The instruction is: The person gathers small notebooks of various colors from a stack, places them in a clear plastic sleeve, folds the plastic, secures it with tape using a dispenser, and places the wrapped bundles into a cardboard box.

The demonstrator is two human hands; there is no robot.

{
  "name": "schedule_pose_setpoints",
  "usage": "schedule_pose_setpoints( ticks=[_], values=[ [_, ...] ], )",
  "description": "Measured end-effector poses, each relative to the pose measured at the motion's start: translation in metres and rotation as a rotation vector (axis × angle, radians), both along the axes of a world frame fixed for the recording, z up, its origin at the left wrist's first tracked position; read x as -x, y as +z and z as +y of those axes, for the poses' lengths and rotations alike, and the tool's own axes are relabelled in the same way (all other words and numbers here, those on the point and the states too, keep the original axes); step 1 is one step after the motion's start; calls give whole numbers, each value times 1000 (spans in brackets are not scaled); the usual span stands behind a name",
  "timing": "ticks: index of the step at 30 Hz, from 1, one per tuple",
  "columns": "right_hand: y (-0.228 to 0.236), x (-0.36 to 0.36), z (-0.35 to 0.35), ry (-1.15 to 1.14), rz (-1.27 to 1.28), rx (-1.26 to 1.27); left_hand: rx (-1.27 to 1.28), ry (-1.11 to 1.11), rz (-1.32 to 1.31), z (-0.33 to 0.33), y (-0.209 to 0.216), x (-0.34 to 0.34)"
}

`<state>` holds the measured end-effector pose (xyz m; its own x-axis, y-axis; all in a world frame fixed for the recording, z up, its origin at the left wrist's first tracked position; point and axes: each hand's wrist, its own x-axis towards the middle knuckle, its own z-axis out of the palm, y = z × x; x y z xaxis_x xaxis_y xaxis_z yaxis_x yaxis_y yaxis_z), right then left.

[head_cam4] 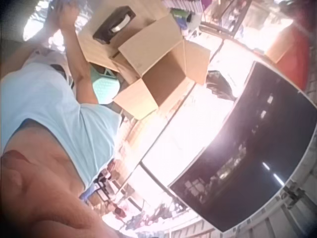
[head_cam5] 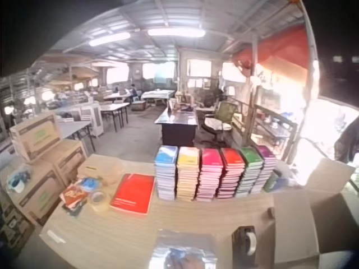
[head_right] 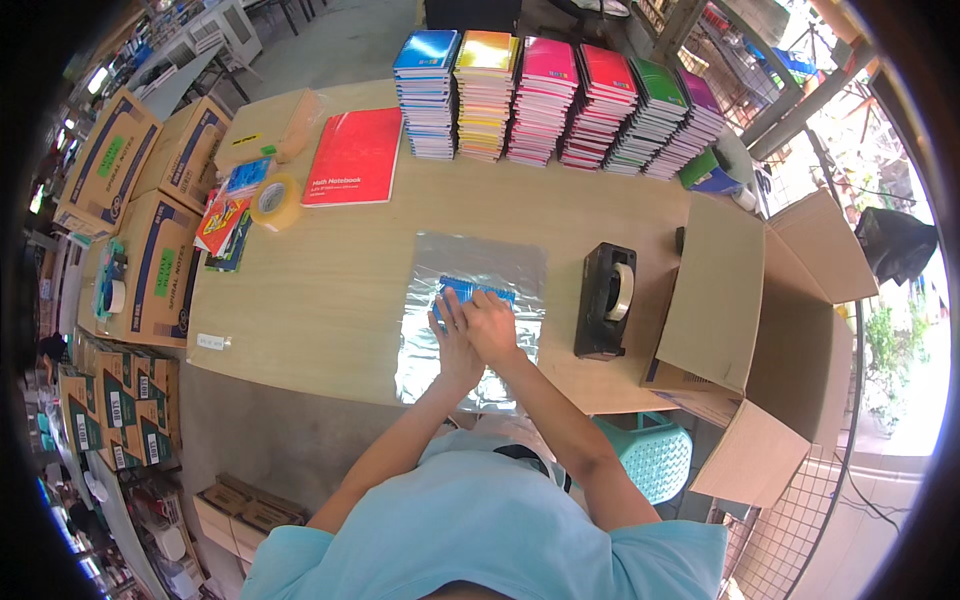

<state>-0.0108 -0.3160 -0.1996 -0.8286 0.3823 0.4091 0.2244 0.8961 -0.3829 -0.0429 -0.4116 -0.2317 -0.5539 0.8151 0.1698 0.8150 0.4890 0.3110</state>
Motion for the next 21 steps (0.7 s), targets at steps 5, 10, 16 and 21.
schedule_pose_setpoints(
  ticks=[5, 10, 16, 21],
  values=[
    [-2, -2, -3, 33, -34, -98, -84, 17, -22, -1, -2, 2],
    [15, -21, -10, 114, -139, -153, -108, -126, -60, -65, 5, 12],
    [-8, -26, -19, 92, -311, -132, -204, -202, 5, -50, 45, 52],
    [-4, -32, -21, 40, -217, -8, -34, -344, 129, -48, 18, 73]
  ],
)
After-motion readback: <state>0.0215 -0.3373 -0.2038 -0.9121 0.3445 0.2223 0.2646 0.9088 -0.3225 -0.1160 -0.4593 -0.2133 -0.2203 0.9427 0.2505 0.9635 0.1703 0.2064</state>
